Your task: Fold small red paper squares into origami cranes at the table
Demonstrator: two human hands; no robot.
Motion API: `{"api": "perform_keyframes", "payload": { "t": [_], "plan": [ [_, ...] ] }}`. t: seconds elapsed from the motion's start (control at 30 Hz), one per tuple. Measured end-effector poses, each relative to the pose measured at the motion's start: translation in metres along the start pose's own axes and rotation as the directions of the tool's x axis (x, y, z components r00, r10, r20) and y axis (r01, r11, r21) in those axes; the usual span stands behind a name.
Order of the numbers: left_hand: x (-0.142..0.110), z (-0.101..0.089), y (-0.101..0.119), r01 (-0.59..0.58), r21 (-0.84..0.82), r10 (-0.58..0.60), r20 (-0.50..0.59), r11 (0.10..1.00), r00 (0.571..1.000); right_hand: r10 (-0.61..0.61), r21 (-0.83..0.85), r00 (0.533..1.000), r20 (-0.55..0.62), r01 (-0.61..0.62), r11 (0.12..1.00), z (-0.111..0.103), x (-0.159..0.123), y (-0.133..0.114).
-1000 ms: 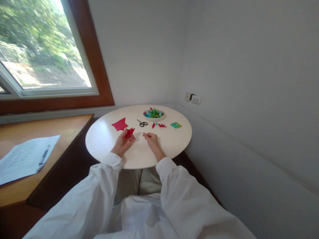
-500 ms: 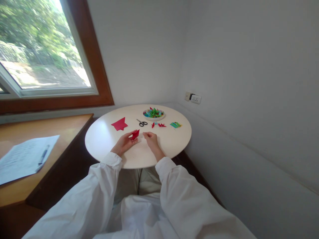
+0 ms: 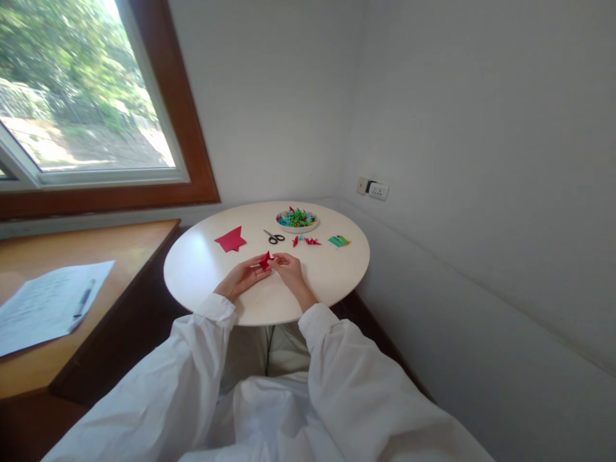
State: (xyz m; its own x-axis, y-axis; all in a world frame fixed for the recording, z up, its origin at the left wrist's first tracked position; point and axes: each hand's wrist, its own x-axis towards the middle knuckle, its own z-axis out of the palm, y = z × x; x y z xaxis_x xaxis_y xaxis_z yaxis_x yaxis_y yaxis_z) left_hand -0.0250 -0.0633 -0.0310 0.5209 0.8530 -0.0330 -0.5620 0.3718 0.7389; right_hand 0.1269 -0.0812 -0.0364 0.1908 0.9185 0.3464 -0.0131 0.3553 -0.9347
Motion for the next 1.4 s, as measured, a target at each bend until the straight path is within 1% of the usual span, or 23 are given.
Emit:
{"api": "perform_keyframes", "payload": {
  "t": [0.2,0.4,0.63,0.9,1.13,1.4],
  "plan": [
    [-0.001,0.001,0.000,0.023,-0.007,-0.023,-0.013,1.000,1.000,-0.018,-0.048,0.999,-0.028,0.016,0.999,-0.002,0.002,0.003],
    [0.000,0.001,0.000,0.050,-0.022,-0.051,-0.042,0.998,0.998,-0.040,-0.107,0.999,0.013,0.041,0.993,0.000,0.001,0.007],
    [0.001,0.002,-0.001,0.066,-0.036,-0.069,-0.064,0.997,0.996,-0.100,-0.236,0.992,0.083,0.117,0.965,0.000,-0.004,0.002],
    [0.001,0.000,-0.001,0.091,-0.039,-0.094,-0.056,0.995,0.994,-0.163,-0.367,0.974,0.156,0.211,0.906,0.003,-0.007,-0.001],
    [0.001,0.003,-0.001,0.112,-0.045,-0.114,-0.036,0.993,0.993,-0.250,-0.431,0.938,0.240,0.334,0.839,0.003,-0.013,-0.007],
    [-0.001,0.004,0.000,0.129,-0.015,-0.129,-0.005,0.992,0.992,-0.304,-0.512,0.918,0.254,0.394,0.763,0.002,-0.013,-0.007]
  ]
}}
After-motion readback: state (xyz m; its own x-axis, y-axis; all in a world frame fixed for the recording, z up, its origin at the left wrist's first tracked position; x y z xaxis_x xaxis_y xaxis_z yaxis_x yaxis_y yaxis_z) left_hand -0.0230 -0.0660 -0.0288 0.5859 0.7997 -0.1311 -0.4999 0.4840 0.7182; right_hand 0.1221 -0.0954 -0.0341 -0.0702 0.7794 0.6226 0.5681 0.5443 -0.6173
